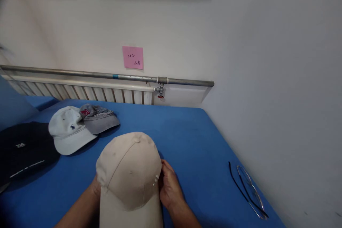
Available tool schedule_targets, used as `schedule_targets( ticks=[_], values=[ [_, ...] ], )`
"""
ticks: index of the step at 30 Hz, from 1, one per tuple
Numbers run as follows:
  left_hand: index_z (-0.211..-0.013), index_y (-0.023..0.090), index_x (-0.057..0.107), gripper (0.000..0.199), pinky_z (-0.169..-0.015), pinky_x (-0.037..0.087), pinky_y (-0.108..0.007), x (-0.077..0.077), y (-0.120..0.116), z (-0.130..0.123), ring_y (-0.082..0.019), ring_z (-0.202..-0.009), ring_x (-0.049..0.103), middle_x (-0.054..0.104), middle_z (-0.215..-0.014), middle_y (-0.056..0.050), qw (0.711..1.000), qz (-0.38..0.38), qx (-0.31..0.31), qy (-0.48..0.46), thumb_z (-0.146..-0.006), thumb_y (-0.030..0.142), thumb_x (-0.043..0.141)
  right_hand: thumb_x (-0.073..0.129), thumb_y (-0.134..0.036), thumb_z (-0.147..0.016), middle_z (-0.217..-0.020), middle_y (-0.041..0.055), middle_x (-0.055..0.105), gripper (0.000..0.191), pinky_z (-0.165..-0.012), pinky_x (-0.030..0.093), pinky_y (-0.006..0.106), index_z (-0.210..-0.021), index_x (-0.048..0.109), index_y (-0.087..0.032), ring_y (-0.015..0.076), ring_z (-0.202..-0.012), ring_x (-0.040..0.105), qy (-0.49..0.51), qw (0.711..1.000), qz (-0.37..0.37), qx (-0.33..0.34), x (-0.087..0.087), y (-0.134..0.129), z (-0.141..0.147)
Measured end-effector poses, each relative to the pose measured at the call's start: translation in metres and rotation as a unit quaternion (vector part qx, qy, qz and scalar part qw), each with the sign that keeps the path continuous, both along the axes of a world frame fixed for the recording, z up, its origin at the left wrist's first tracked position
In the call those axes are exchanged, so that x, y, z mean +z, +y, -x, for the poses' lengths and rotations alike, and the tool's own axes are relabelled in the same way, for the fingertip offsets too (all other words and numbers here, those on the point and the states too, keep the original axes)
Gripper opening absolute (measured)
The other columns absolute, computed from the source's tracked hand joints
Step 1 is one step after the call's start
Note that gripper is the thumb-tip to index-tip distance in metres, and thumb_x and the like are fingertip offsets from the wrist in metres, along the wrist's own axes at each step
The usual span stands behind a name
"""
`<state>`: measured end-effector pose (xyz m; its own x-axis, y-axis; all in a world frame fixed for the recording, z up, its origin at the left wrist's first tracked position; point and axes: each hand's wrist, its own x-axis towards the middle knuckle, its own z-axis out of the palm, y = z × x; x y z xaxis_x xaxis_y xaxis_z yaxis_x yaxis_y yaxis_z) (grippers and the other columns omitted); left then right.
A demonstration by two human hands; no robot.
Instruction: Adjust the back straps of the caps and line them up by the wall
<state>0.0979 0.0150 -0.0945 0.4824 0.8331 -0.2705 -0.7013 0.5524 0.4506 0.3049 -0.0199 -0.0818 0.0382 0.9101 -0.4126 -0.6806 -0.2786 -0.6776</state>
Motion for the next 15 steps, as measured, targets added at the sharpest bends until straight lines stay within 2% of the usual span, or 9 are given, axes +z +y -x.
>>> schedule_targets(
  ticks=[4, 8, 11, 15],
  values=[
    [-0.106, 0.017, 0.071, 0.025, -0.095, 0.049, -0.038, 0.018, 0.005, -0.017, -0.028, -0.106, 0.065, 0.075, -0.094, -0.006, 0.999, 0.03, 0.023, -0.009, -0.086, 0.02, 0.056, 0.074, -0.026, -0.06, -0.069, -0.0014, 0.07, 0.011, -0.071, 0.045, 0.029, -0.07, 0.071, -0.021, 0.0177, -0.073, 0.06, -0.019, 0.997, -0.034, -0.071, -0.007, 0.006, -0.011],
    [-0.112, 0.02, 0.07, 0.031, -0.097, 0.048, -0.038, 0.027, 0.008, -0.023, -0.026, -0.106, 0.066, 0.076, -0.093, -0.007, 0.998, 0.024, 0.041, -0.038, -0.091, 0.032, 0.05, 0.072, -0.028, -0.06, -0.072, -0.0003, 0.071, 0.009, -0.074, 0.046, 0.03, -0.067, 0.071, -0.023, 0.0191, -0.076, 0.061, -0.023, 0.991, -0.051, -0.122, -0.005, 0.008, -0.017],
    [-0.105, 0.017, 0.072, 0.036, -0.097, 0.048, -0.039, 0.033, 0.008, -0.022, -0.026, -0.104, 0.067, 0.076, -0.091, -0.009, 0.997, 0.029, 0.045, -0.049, -0.096, 0.033, 0.041, 0.07, -0.031, -0.062, -0.071, -0.0002, 0.072, 0.009, -0.078, 0.047, 0.032, -0.067, 0.072, -0.024, 0.0209, -0.079, 0.063, 0.0, 0.992, -0.051, -0.116, 0.005, 0.006, -0.016],
    [-0.083, 0.013, 0.074, 0.042, -0.096, 0.05, -0.039, 0.038, 0.01, -0.02, -0.025, -0.094, 0.071, 0.075, -0.073, -0.01, 0.993, 0.084, 0.079, -0.026, -0.095, 0.017, 0.033, 0.07, -0.042, -0.067, -0.081, 0.0009, 0.074, 0.021, -0.084, 0.048, 0.036, -0.079, 0.073, -0.025, 0.0243, -0.093, 0.065, 0.06, 0.996, -0.045, -0.051, 0.023, 0.0, -0.015]
  ],
)
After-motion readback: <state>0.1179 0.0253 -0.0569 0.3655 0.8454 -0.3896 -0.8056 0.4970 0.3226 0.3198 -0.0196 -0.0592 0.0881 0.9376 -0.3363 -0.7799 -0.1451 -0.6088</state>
